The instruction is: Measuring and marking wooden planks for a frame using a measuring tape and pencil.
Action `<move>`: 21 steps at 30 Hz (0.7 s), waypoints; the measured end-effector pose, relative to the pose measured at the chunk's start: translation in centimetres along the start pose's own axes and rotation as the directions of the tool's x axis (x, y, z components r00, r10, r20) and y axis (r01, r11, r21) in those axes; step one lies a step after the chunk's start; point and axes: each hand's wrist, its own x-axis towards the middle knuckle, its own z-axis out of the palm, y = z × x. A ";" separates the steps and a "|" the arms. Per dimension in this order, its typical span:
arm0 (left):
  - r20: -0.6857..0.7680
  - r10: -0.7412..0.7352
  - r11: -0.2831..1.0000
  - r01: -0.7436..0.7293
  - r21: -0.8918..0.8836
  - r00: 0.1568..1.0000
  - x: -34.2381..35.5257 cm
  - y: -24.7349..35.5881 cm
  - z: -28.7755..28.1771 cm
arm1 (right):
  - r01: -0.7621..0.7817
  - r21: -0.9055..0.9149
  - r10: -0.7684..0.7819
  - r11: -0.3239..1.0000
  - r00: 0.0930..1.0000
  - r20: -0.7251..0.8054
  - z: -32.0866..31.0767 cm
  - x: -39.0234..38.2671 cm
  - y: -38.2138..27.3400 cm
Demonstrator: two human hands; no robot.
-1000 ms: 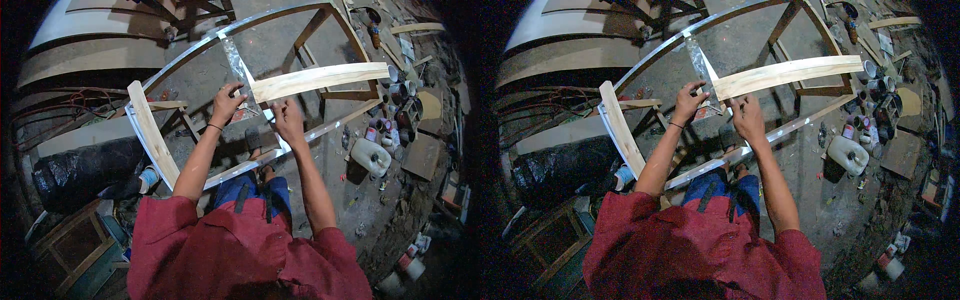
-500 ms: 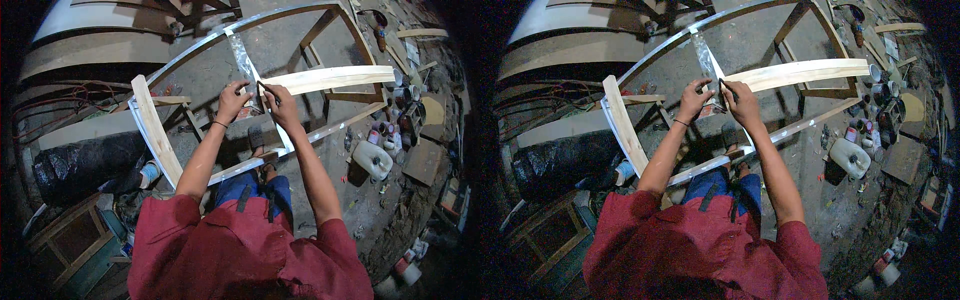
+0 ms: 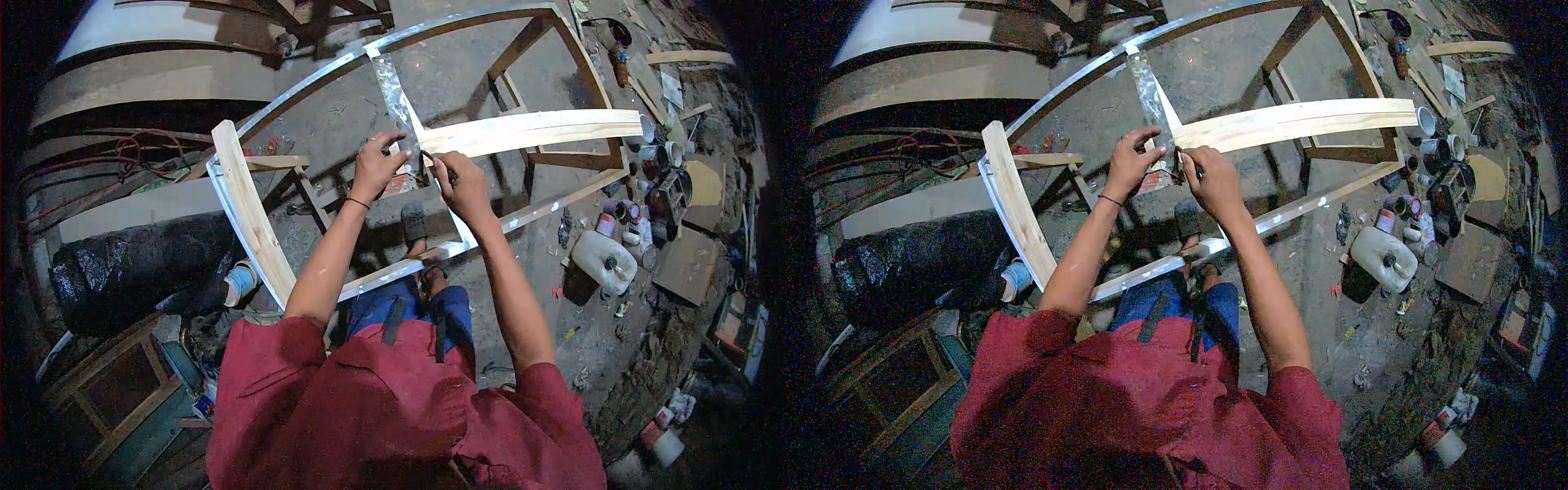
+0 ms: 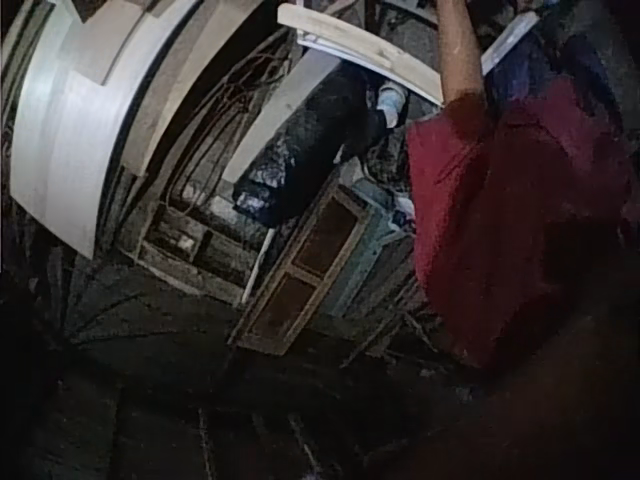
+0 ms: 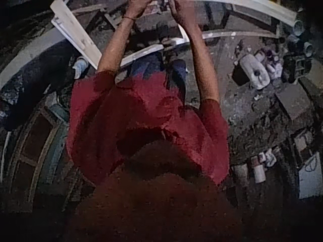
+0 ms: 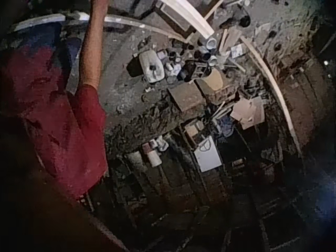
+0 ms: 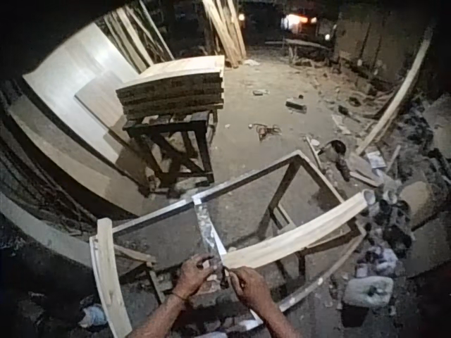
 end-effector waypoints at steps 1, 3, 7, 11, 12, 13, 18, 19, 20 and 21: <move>0.011 -0.006 1.000 0.006 0.006 1.000 0.0 0.1 0.0 | 0.003 -0.010 -0.003 1.000 1.000 -0.011 0.1 0.0 0.0; 0.004 -0.032 0.999 0.032 -0.001 0.999 0.0 0.3 0.0 | -0.001 0.000 0.001 1.000 1.000 0.014 0.1 -0.3 0.0; 0.017 0.020 0.999 -0.019 -0.044 1.000 -0.1 0.2 -0.1 | -0.033 -0.061 0.039 0.998 0.995 0.092 -1.1 -4.1 0.2; 0.045 -0.040 0.998 0.041 -0.039 0.998 0.0 -0.5 0.1 | -0.193 -0.341 0.342 0.920 0.820 0.460 -2.9 -9.5 0.3; 0.048 -0.051 0.995 0.055 -0.082 0.998 0.1 -0.6 0.3 | -0.262 -0.238 0.340 0.935 0.852 0.398 -3.4 -10.6 0.3; 0.056 -0.059 0.995 0.063 -0.076 0.997 0.1 -0.7 0.4 | -0.306 -0.114 0.327 0.945 0.885 0.333 -3.7 -11.7 0.2; -0.173 -0.119 0.989 0.102 -0.102 0.978 -1.2 1.0 0.4 | -0.418 -0.196 0.462 0.887 0.813 0.354 -4.6 -14.9 0.4; -0.198 -0.083 0.993 0.063 -0.102 0.977 -2.0 1.8 0.1 | -0.414 -0.210 0.463 0.886 0.811 0.356 -4.8 -15.5 0.3; -0.204 -0.196 0.960 0.146 -0.239 0.959 -2.9 2.5 -0.4 | -0.395 -0.208 0.445 0.895 0.826 0.347 -4.9 -15.9 0.1; -0.205 -0.322 0.902 0.234 -0.364 0.924 -3.8 3.3 -1.0 | -0.367 -0.205 0.418 0.907 0.842 0.342 -5.0 -16.3 0.0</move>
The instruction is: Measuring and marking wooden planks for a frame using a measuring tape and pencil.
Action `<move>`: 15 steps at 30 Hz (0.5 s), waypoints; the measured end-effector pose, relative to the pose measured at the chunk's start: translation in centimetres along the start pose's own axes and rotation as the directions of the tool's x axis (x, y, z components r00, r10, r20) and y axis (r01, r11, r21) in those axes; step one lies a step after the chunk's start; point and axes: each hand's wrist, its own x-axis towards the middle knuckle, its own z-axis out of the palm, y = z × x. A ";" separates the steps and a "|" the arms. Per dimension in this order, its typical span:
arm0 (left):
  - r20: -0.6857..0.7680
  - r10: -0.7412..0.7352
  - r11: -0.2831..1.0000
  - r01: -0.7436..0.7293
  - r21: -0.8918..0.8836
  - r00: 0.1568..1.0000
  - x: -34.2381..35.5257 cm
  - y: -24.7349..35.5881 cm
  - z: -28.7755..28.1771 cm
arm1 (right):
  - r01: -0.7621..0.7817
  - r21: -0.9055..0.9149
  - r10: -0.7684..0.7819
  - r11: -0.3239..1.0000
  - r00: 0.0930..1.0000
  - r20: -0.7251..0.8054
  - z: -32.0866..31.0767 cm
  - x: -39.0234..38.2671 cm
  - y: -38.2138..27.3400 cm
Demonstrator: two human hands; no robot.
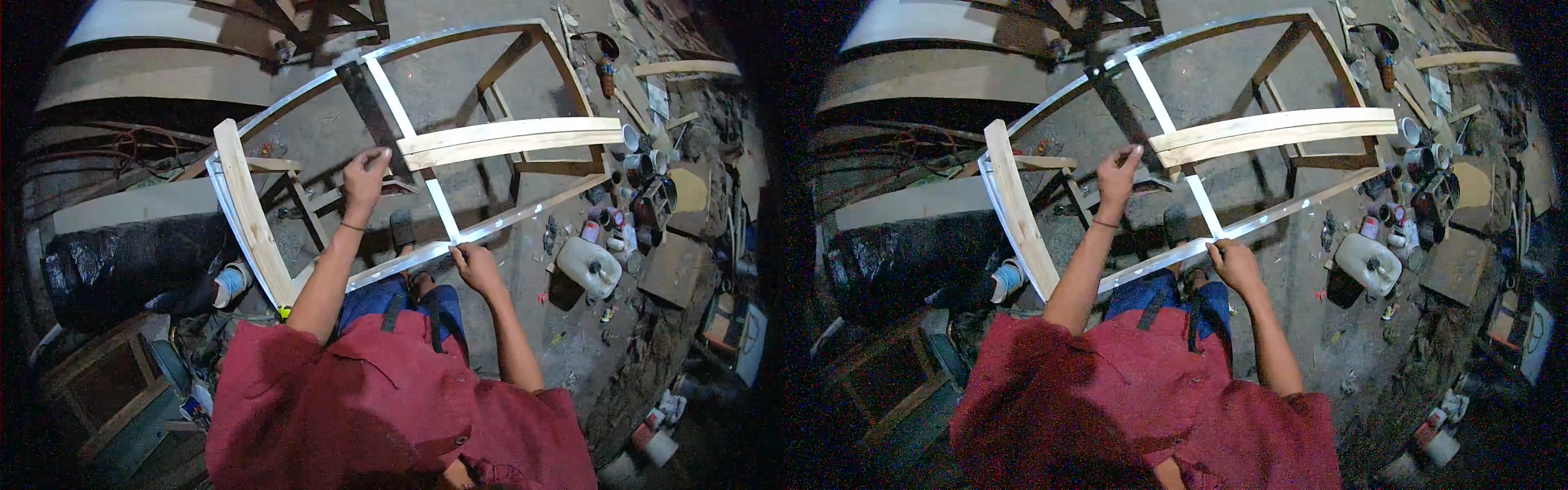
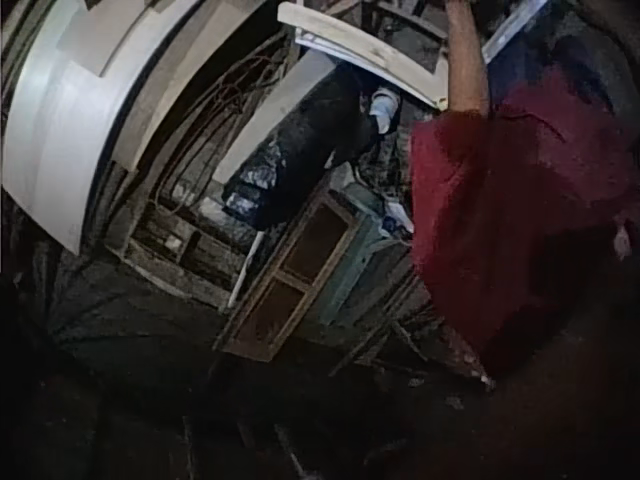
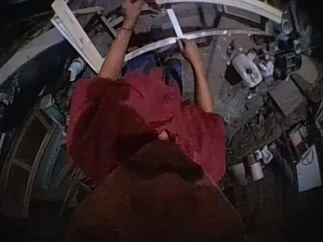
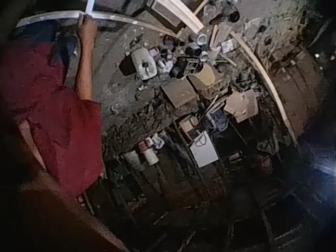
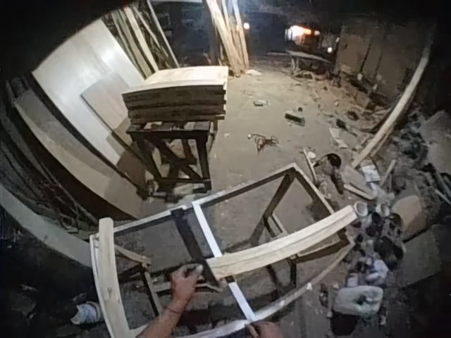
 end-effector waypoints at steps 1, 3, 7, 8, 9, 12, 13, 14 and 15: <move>-0.031 -0.022 1.000 0.022 -0.008 0.999 -0.9 0.6 -0.7 | -0.038 -0.015 0.038 0.999 0.998 0.047 0.0 -0.3 0.0; -0.073 0.029 0.998 -0.024 0.064 0.997 -2.5 1.4 -2.9 | -0.023 -0.054 0.025 0.998 0.998 0.050 -0.1 -1.1 -0.1; -0.207 0.097 0.988 -0.069 0.138 0.973 -3.3 0.3 -10.3 | -0.026 -0.076 0.031 0.997 0.998 0.063 -0.5 -1.8 -0.5; -0.259 0.187 0.956 -0.115 0.270 0.948 -3.2 -0.6 -12.5 | -0.012 -0.038 0.014 0.999 0.999 0.048 -0.6 -1.9 -0.6; -0.310 0.077 0.983 -0.020 0.185 0.948 -3.5 -1.8 -14.7 | -0.015 -0.093 0.022 0.996 0.996 0.081 -0.9 -2.0 -0.6; -0.487 0.175 0.870 0.097 0.483 0.856 -3.0 -5.9 -21.0 | -0.058 -0.070 0.063 0.996 0.995 0.074 -1.2 -1.7 -0.9; -0.531 0.183 0.876 0.108 0.470 0.827 -2.9 -7.4 -22.5 | -0.018 -0.097 0.026 0.995 0.997 0.079 -1.2 -1.6 -0.9; -0.586 0.199 0.884 0.113 0.453 0.786 -3.1 -8.9 -23.5 | -0.015 -0.077 0.022 0.997 0.995 0.093 -1.4 -1.4 -1.1; -0.604 0.101 0.934 0.134 0.331 0.790 -3.3 -10.3 -24.6 | -0.040 -0.041 0.045 0.998 0.992 0.116 -1.6 -1.2 -1.1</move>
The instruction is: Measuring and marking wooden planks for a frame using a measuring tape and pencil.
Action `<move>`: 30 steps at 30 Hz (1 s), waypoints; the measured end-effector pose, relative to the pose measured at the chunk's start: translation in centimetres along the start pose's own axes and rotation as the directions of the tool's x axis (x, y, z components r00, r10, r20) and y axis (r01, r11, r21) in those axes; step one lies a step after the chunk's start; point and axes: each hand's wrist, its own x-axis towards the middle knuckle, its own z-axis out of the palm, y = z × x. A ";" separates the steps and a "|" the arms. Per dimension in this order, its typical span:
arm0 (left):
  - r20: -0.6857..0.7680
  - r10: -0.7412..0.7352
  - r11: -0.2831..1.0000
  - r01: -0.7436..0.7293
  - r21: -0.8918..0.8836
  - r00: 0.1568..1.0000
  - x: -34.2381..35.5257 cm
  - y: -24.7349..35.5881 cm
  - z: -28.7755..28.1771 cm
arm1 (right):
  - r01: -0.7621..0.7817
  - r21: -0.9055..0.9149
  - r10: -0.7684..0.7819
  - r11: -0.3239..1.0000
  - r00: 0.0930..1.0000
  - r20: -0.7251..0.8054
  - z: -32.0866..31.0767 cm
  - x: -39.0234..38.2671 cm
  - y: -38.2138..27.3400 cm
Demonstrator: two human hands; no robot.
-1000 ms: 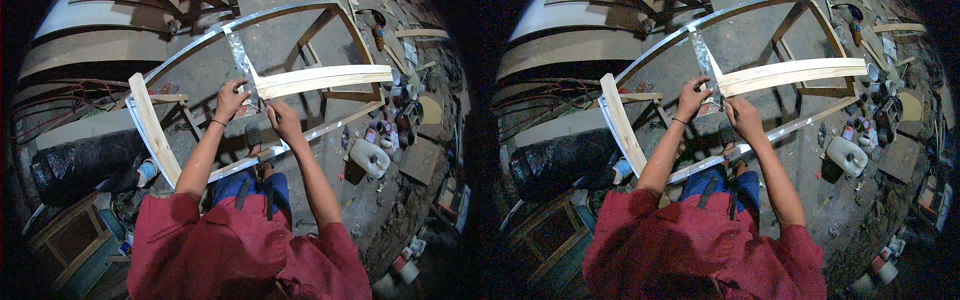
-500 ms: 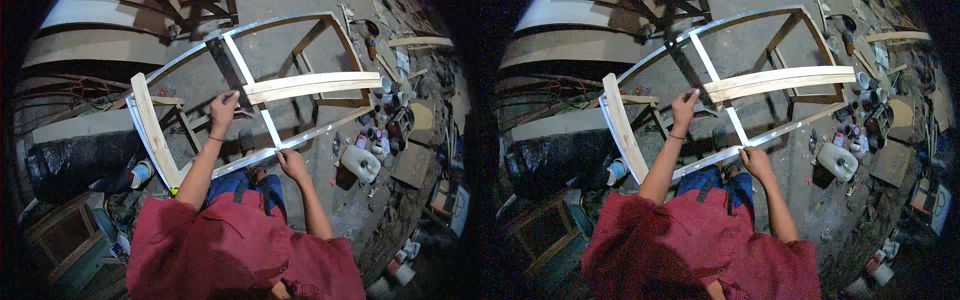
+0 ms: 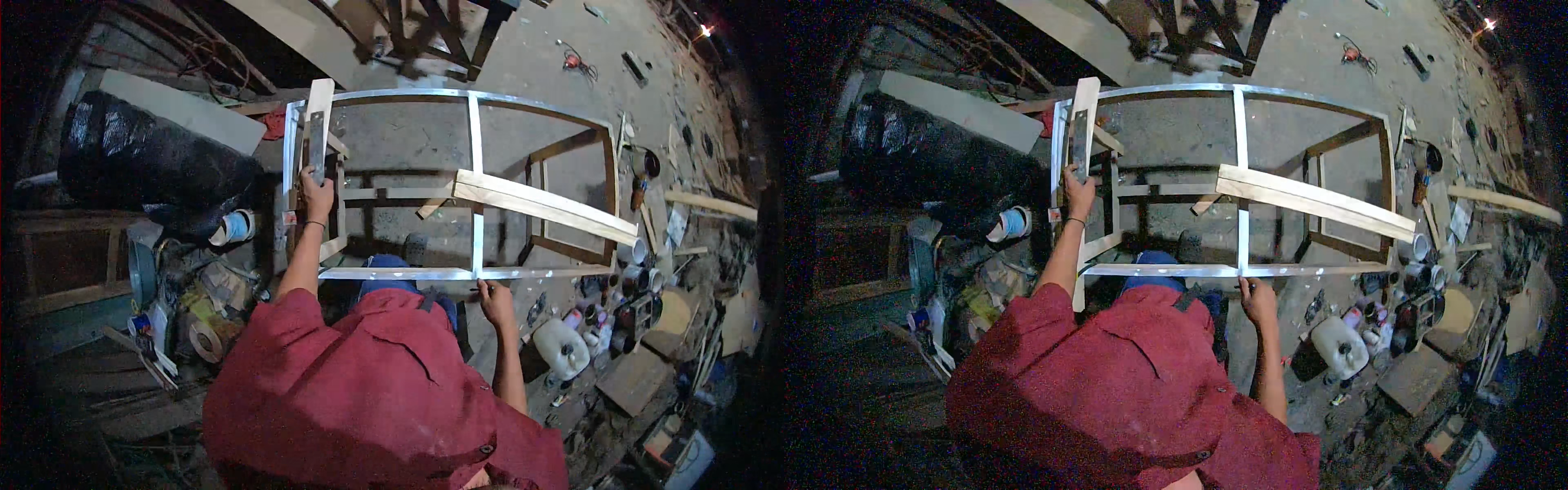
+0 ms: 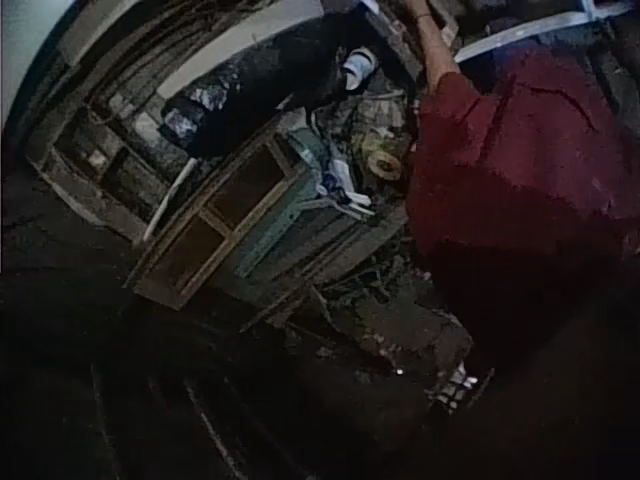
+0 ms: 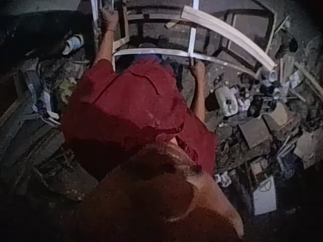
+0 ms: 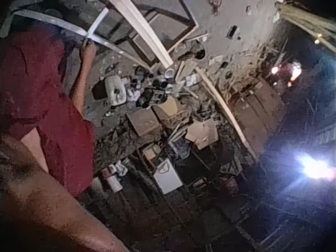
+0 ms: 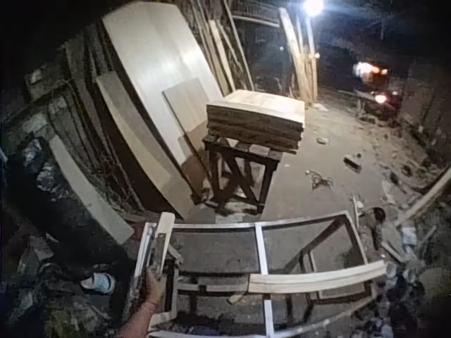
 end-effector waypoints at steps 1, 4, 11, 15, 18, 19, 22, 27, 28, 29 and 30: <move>-0.006 -0.005 1.000 0.005 -0.002 1.000 0.3 -1.3 -0.2 | 0.032 -0.030 -0.032 0.999 0.999 -0.015 -0.2 0.4 -0.2; 0.000 0.018 0.987 -0.017 0.162 1.000 0.1 -3.6 -0.5 | -0.012 -0.143 0.021 0.990 0.998 0.060 -0.5 1.0 -1.0; -0.067 0.015 0.849 0.022 0.527 0.998 -0.7 -4.6 0.5 | 0.021 -0.148 -0.018 0.989 1.000 0.024 -0.1 2.1 -2.2; -0.013 -0.007 0.963 0.011 0.269 1.000 -0.8 -5.2 2.0 | -0.036 -0.084 0.032 0.996 0.998 -0.051 -0.6 2.3 -1.2; -0.054 0.010 0.947 0.008 0.321 0.998 -1.3 -3.3 4.2 | 0.004 -0.039 -0.010 0.999 0.986 -0.164 -2.0 2.3 0.6; -0.035 0.252 0.911 -0.225 0.345 0.967 -2.0 -1.9 4.7 | -0.043 0.029 0.048 0.999 0.976 -0.211 -2.6 2.5 1.4; 0.142 0.348 0.924 -0.365 0.116 0.927 -5.0 5.1 8.9 | -0.081 0.130 0.113 0.988 0.959 -0.260 -4.8 3.1 4.3; 0.675 0.439 0.896 -0.339 -0.286 0.593 -14.9 19.0 17.4 | -0.076 0.285 0.180 0.955 0.916 -0.359 -8.8 4.5 8.0; 0.838 0.317 0.948 -0.174 -0.266 0.445 -17.3 20.9 19.3 | 0.014 0.346 0.126 0.938 0.917 -0.378 -10.0 4.3 8.7; 0.920 0.260 0.964 -0.029 -0.263 0.292 -19.8 22.4 21.3 | -0.026 0.327 0.157 0.945 0.910 -0.383 -11.5 4.8 9.4; 0.989 0.117 0.980 0.153 -0.129 0.086 -22.3 23.5 23.4 | 0.057 0.161 0.017 0.985 0.904 -0.426 -13.1 5.7 10.0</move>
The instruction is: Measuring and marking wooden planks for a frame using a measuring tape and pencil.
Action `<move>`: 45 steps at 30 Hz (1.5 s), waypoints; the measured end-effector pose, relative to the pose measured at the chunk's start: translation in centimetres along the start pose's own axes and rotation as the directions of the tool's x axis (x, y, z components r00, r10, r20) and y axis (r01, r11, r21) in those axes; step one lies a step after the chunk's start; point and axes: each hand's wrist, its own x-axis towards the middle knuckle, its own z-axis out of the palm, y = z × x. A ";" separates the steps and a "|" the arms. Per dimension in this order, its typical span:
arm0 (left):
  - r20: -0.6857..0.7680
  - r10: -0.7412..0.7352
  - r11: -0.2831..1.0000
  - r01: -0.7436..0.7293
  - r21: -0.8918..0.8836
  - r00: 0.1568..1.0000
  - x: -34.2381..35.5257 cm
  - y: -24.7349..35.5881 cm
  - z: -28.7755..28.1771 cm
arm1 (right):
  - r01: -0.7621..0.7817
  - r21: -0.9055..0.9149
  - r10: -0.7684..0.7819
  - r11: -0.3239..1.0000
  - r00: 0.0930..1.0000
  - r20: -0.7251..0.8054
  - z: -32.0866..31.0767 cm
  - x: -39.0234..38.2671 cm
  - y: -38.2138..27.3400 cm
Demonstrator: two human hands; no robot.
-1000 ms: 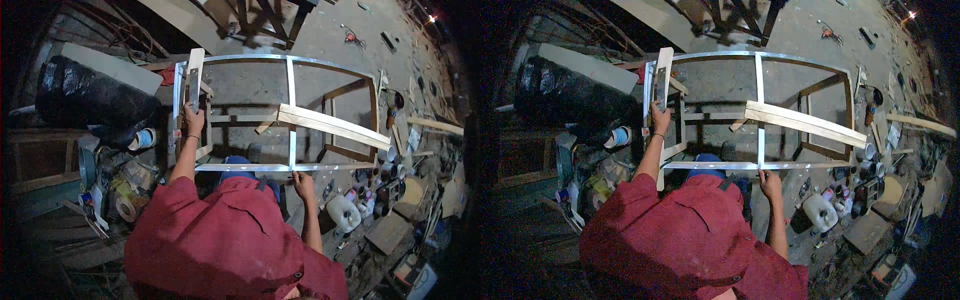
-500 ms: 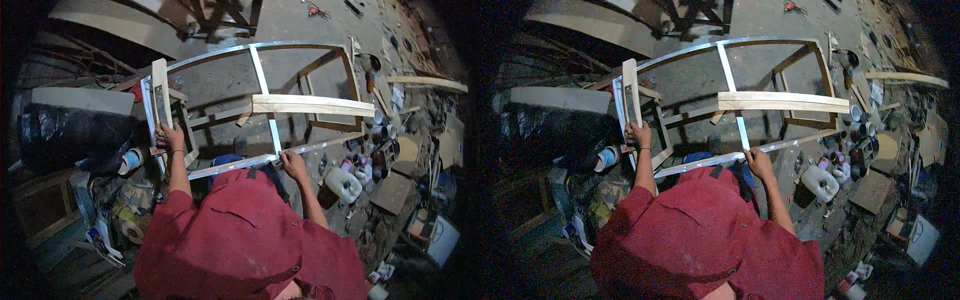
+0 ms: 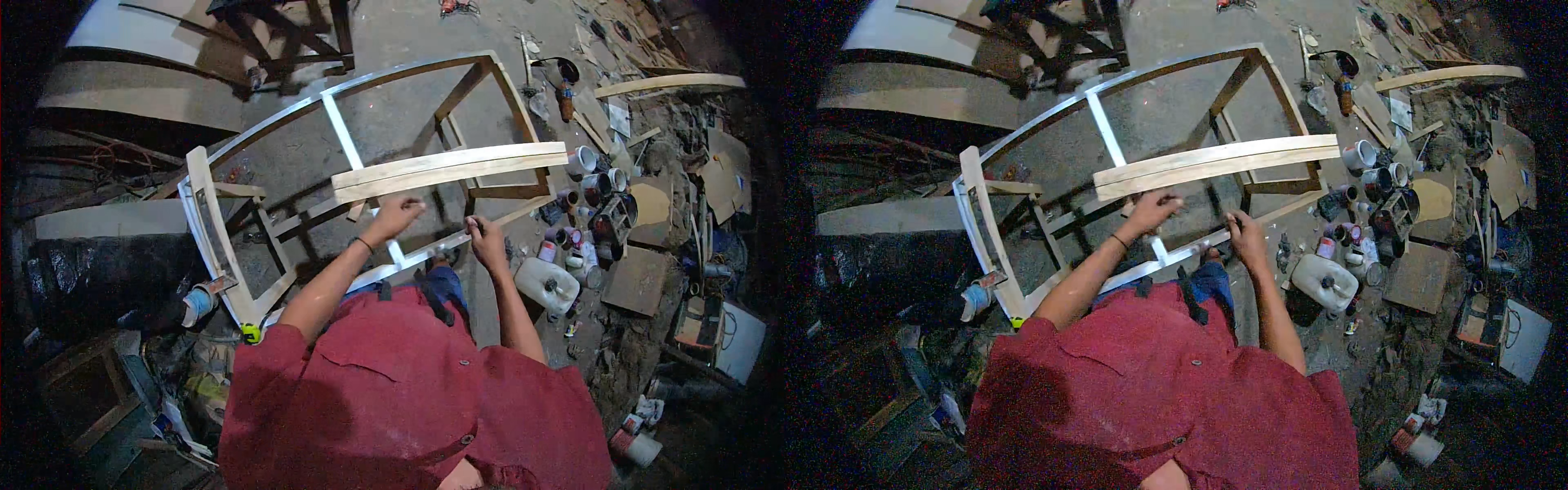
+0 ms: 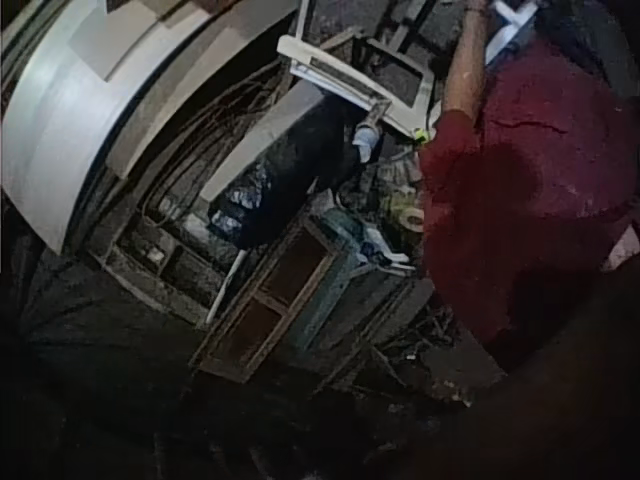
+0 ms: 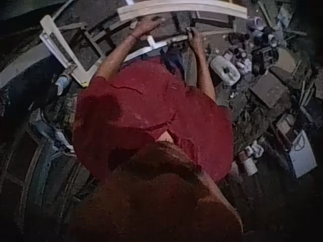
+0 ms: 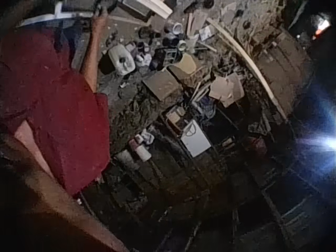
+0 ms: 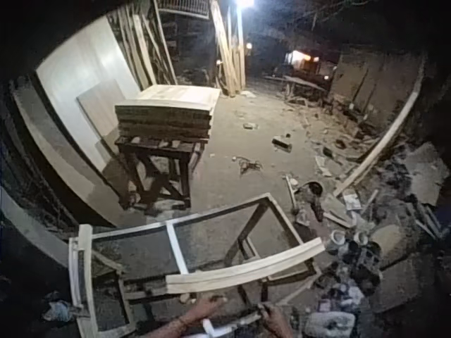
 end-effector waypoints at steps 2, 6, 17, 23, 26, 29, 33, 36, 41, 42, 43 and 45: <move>0.187 -0.095 0.983 0.122 -0.138 0.978 4.2 -0.5 5.3 | 0.135 -0.142 -0.130 0.981 0.991 0.043 -2.8 3.8 1.1; 0.062 -0.151 0.503 0.131 -0.854 0.987 13.1 -2.7 13.1 | 0.319 -0.349 -0.221 0.881 0.930 0.292 -9.1 15.1 2.6; -0.460 -0.320 0.275 -0.384 -0.881 0.828 17.5 1.0 17.8 | 0.473 -0.253 0.082 0.844 0.353 0.932 -1.5 39.7 14.8; -0.583 -0.561 0.457 -0.367 -0.810 0.587 17.0 3.2 20.1 | 0.644 -0.038 -0.086 0.764 0.159 0.984 0.4 39.3 16.4; -0.491 -0.642 0.328 -0.369 -0.870 0.588 17.1 2.1 21.8 | 0.758 -0.238 -0.198 0.607 0.434 0.879 -4.1 33.0 13.1; -0.363 -0.687 0.169 -0.347 -0.922 0.630 17.4 0.4 22.5 | 0.733 -0.343 -0.356 0.587 0.614 0.704 -7.0 27.5 11.0; -0.327 -0.716 0.222 -0.242 -0.944 0.617 17.7 -1.2 22.2 | 0.688 -0.306 -0.298 0.658 0.611 0.733 -7.7 24.8 9.2; -0.297 -0.653 0.250 -0.172 -0.953 0.697 16.5 -2.3 21.6 | 0.773 -0.319 -0.361 0.548 0.563 0.744 -7.6 22.2 9.0; -0.496 -0.255 0.608 -0.261 -0.750 0.830 13.4 -3.0 20.6 | 0.824 -0.358 -0.494 0.439 0.554 0.671 -6.2 20.7 8.8; -0.507 -0.160 0.531 -0.359 -0.767 0.847 12.9 -2.9 20.3 | 0.809 -0.405 -0.435 0.427 0.576 0.692 -6.0 20.6 8.8; -0.448 -0.255 0.406 -0.325 -0.854 0.857 12.6 -2.6 19.7 | 0.806 -0.436 -0.433 0.400 0.585 0.686 -5.8 20.6 8.8; -0.313 -0.267 -0.068 -0.342 -0.937 0.911 11.7 -1.9 18.8 | 0.794 -0.488 -0.395 0.362 0.605 0.691 -5.7 20.1 8.3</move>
